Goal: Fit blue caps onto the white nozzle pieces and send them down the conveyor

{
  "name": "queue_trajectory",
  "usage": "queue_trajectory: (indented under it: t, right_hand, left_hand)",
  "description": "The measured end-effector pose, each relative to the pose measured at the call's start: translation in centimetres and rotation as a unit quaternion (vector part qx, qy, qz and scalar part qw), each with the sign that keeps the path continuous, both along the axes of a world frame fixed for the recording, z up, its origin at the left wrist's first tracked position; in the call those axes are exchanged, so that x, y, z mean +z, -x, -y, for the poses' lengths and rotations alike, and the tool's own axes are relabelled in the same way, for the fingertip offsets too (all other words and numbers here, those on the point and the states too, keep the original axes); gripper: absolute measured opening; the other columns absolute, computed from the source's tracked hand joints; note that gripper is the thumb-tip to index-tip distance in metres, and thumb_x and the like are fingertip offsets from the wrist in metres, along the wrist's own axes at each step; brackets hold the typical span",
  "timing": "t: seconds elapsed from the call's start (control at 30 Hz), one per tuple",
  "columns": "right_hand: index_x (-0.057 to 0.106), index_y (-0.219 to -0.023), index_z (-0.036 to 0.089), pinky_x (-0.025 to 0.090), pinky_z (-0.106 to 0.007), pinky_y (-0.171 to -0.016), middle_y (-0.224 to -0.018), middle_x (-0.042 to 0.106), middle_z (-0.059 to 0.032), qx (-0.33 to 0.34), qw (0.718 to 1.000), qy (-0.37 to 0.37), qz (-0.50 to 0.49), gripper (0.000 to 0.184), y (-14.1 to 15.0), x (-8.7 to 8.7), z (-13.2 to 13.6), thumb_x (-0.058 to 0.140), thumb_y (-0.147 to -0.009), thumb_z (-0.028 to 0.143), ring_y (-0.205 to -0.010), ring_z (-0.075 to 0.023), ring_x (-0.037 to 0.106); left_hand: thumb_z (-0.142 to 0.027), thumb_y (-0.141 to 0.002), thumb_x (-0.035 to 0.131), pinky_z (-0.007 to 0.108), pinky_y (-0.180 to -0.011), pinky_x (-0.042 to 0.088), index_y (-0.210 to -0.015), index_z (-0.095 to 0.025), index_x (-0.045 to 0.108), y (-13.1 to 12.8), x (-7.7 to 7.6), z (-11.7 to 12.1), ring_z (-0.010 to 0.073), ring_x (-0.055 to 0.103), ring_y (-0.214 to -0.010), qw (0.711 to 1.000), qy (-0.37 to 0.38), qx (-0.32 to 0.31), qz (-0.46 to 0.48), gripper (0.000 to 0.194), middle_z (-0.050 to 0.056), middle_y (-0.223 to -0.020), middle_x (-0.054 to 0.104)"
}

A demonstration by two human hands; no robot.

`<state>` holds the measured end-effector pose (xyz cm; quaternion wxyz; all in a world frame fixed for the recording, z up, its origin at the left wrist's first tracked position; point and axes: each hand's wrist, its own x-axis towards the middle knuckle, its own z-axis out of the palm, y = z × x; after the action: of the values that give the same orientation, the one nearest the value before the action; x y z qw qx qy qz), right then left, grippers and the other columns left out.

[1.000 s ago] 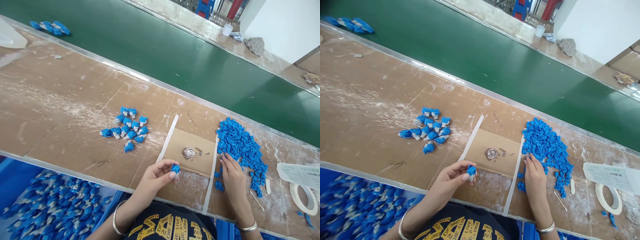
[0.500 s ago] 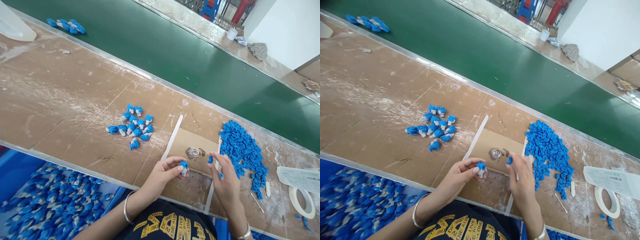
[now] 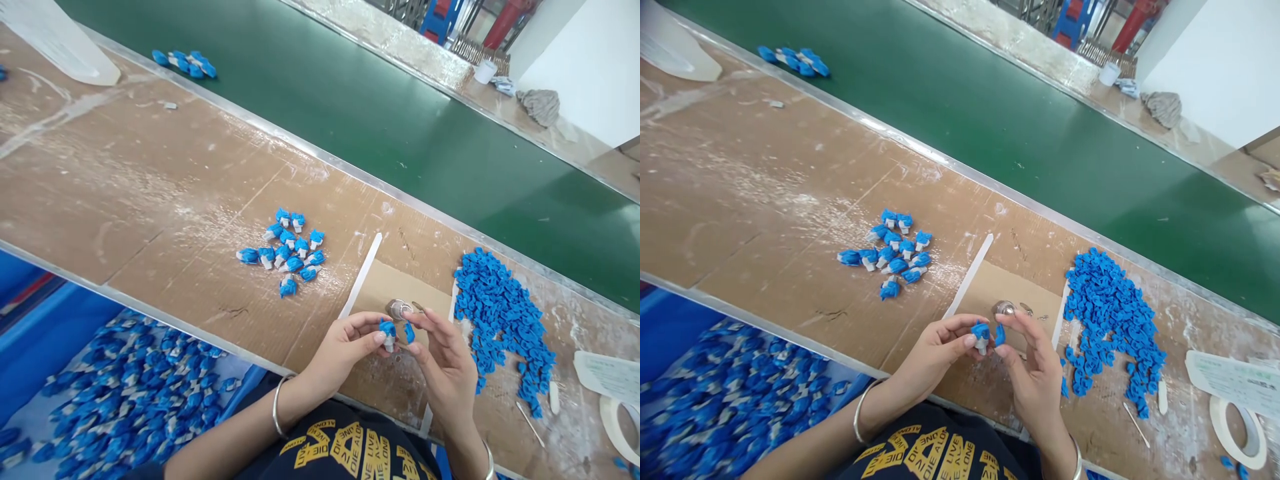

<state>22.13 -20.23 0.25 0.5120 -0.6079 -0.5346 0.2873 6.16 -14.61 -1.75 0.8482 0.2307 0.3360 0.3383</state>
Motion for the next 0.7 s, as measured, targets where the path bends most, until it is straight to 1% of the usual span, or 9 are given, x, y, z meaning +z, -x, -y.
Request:
queue_trajectory:
  t: [0.1,0.17,0.23,0.33,0.43,0.5,0.57,0.63,0.7]
  right_hand:
    - [0.063,-0.122,0.030,0.062,-0.035,-0.083,-0.108,0.077,-0.0040,-0.011,0.992,0.015,-0.122,0.035,1.0,0.4,0.4,0.071,-0.088,0.024,-0.099,-0.0204,0.073]
    - [0.065,-0.120,0.030,0.063,-0.035,-0.080,-0.107,0.077,-0.0047,-0.011,0.988,0.018,-0.154,0.035,1.3,0.2,0.4,0.072,-0.087,0.024,-0.098,-0.0212,0.074]
    - [0.065,-0.120,0.029,0.063,-0.037,-0.082,-0.107,0.077,-0.0058,-0.008,0.989,0.011,-0.149,0.035,1.3,-0.2,0.4,0.072,-0.087,0.022,-0.098,-0.0218,0.074]
    - [0.069,-0.114,0.030,0.061,-0.040,-0.088,-0.112,0.076,-0.0048,0.023,0.997,-0.022,-0.069,0.028,1.1,-0.6,0.3,0.068,-0.089,0.018,-0.104,-0.0214,0.071]
    - [0.072,-0.109,0.031,0.058,-0.043,-0.089,-0.113,0.075,-0.0033,0.057,0.991,-0.083,0.084,0.029,0.9,-0.7,0.4,0.064,-0.089,0.011,-0.109,-0.0221,0.068]
    - [0.068,-0.119,0.029,0.056,-0.045,-0.089,-0.118,0.074,-0.0058,0.075,0.975,-0.109,0.177,0.035,0.9,-0.5,0.7,0.062,-0.090,0.012,-0.114,-0.0240,0.064]
    - [0.057,-0.135,0.024,0.054,-0.048,-0.093,-0.128,0.068,-0.0102,0.099,0.961,-0.110,0.234,0.043,1.0,-0.2,1.2,0.058,-0.093,0.019,-0.122,-0.0263,0.059]
    - [0.047,-0.143,0.021,0.052,-0.050,-0.096,-0.137,0.062,-0.0123,0.135,0.955,-0.094,0.248,0.048,0.8,0.5,1.6,0.053,-0.096,0.025,-0.130,-0.0281,0.053]
    - [0.045,-0.144,0.022,0.050,-0.052,-0.101,-0.141,0.059,-0.0109,0.176,0.951,-0.082,0.242,0.047,-0.1,1.5,2.2,0.049,-0.098,0.031,-0.138,-0.0293,0.045]
  left_hand:
    - [-0.039,-0.069,0.087,0.024,-0.065,0.053,-0.097,-0.015,0.076,-0.2,0.1,0.1,0.0131,0.066,-0.065,1.000,0.013,-0.006,0.025,0.038,0.005,-0.079,0.076]
    - [-0.038,-0.070,0.087,0.023,-0.065,0.053,-0.096,-0.016,0.077,-0.3,0.1,0.3,0.0122,0.066,-0.065,0.999,0.012,-0.007,0.035,0.036,0.005,-0.081,0.076]
    - [-0.038,-0.070,0.087,0.022,-0.065,0.054,-0.097,-0.017,0.078,-0.4,0.2,0.4,0.0119,0.067,-0.067,0.999,0.007,-0.007,0.038,0.035,0.004,-0.083,0.076]
    - [-0.039,-0.070,0.087,0.022,-0.064,0.054,-0.097,-0.018,0.078,-0.5,0.2,0.6,0.0117,0.067,-0.066,0.999,0.010,-0.006,0.034,0.036,0.004,-0.082,0.076]
    - [-0.040,-0.067,0.088,0.021,-0.062,0.054,-0.092,-0.016,0.077,-0.5,0.4,0.6,0.0111,0.065,-0.062,0.999,0.018,-0.008,0.029,0.036,0.003,-0.075,0.074]
    - [-0.042,-0.066,0.089,0.021,-0.059,0.052,-0.088,-0.015,0.076,-0.4,0.6,0.6,0.0107,0.063,-0.060,0.999,0.020,-0.014,0.026,0.037,0.003,-0.071,0.072]
    - [-0.044,-0.066,0.088,0.020,-0.058,0.051,-0.086,-0.014,0.075,-0.1,1.0,0.7,0.0103,0.061,-0.058,0.999,0.013,-0.024,0.020,0.038,0.002,-0.069,0.070]
    - [-0.045,-0.070,0.084,0.021,-0.058,0.051,-0.086,-0.014,0.073,0.3,1.4,0.7,0.0106,0.060,-0.057,0.999,-0.019,-0.035,0.003,0.036,0.002,-0.067,0.069]
    - [-0.043,-0.077,0.079,0.024,-0.061,0.052,-0.091,-0.016,0.072,1.0,1.7,0.5,0.0127,0.062,-0.060,0.992,-0.107,-0.038,-0.057,0.031,0.002,-0.070,0.070]
